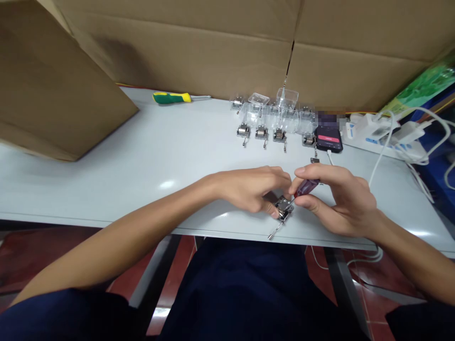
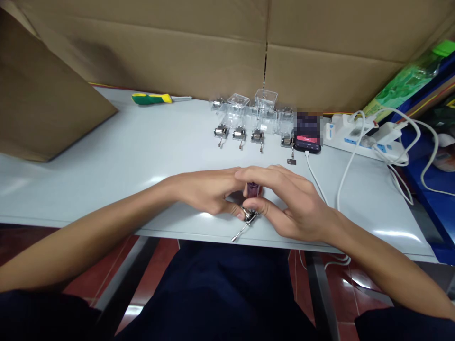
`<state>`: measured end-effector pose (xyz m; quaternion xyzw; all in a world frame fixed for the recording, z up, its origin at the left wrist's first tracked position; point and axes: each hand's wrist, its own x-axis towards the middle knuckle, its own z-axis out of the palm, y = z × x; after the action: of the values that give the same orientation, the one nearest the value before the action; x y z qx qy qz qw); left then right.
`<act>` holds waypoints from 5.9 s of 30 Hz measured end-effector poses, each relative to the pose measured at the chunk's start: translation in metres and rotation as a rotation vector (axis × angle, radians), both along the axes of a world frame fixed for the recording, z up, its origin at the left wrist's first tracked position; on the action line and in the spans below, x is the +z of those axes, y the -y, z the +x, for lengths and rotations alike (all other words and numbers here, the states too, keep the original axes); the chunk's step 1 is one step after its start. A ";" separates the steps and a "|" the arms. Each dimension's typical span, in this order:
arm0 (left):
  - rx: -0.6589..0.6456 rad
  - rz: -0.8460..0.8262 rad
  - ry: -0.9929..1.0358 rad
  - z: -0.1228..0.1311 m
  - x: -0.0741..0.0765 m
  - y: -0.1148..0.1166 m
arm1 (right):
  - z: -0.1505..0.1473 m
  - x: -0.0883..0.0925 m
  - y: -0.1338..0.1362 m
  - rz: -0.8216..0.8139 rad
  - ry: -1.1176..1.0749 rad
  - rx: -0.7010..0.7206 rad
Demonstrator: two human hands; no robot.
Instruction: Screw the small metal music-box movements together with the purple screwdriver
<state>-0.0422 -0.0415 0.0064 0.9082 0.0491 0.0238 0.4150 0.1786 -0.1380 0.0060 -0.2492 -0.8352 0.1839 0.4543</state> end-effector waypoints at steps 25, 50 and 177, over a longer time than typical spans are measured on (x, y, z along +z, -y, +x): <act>-0.001 0.012 -0.008 -0.002 0.000 -0.001 | -0.001 -0.001 -0.001 -0.045 -0.050 -0.055; 0.012 -0.008 -0.011 -0.002 0.001 0.000 | 0.000 -0.005 -0.002 -0.031 -0.024 -0.056; 0.190 0.295 -0.031 0.004 0.002 0.001 | 0.013 -0.002 -0.045 -0.952 0.347 -0.024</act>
<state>-0.0386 -0.0429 0.0079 0.9507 0.1370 0.0557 0.2724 0.1917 -0.0926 0.0037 -0.4652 -0.7190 0.4949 0.1472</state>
